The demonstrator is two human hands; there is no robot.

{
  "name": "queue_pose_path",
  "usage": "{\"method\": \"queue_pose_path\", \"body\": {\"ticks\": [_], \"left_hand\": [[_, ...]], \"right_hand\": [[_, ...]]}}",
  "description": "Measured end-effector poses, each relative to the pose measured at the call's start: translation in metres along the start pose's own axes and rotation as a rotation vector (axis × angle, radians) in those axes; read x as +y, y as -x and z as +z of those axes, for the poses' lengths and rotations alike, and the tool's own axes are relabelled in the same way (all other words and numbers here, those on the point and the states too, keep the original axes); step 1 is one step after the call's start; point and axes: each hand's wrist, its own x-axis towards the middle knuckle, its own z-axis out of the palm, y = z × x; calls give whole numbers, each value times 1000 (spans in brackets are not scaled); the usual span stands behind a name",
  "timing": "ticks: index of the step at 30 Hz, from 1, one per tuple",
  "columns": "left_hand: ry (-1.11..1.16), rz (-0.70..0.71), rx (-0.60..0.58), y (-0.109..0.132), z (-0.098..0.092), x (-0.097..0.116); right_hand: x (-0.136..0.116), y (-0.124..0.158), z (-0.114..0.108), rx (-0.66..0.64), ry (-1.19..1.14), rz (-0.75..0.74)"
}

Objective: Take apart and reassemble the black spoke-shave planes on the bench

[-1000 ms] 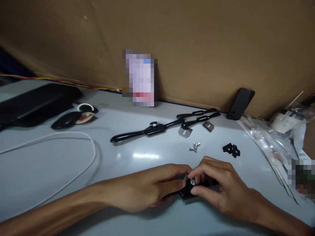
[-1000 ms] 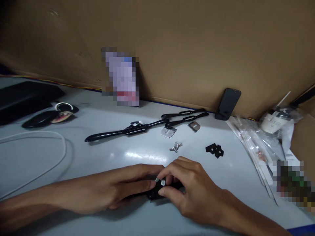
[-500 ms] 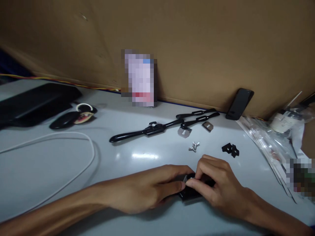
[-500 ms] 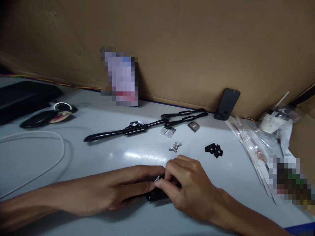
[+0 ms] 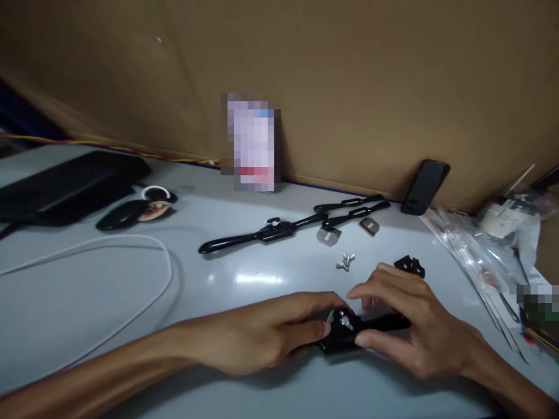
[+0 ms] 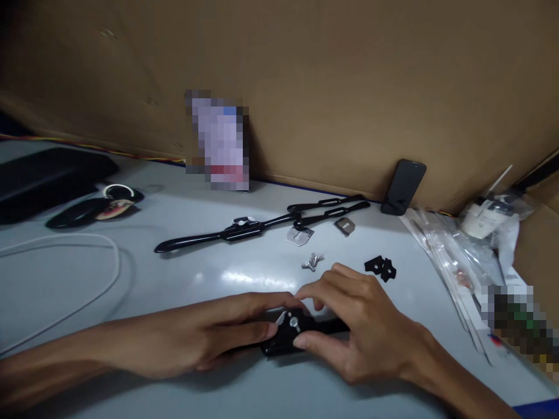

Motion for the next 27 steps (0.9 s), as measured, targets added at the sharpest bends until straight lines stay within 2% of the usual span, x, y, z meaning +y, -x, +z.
{"method": "queue_pose_path", "body": {"ticks": [3, 6, 14, 17, 19, 23, 27], "left_hand": [[12, -42, -38, -1, 0, 2], [3, -35, -47, -2, 1, 5], [-55, 44, -24, -2, 2, 6], [-39, 29, -26, -2, 1, 2], [-32, 29, -30, -2, 0, 0], [-46, 45, -21, -3, 0, 0], [-73, 48, -29, -2, 1, 5]], "right_hand": [[2, 2, 0, -70, -65, -53], [3, 1, 6, -73, -57, -72], [-5, 0, 35, 95, 134, -35], [-7, -1, 34, 157, 116, -13], [-5, -2, 26, 127, 23, 7], [1, -2, 11, -41, -72, -37], [3, -1, 20, -6, -16, -44]]}}
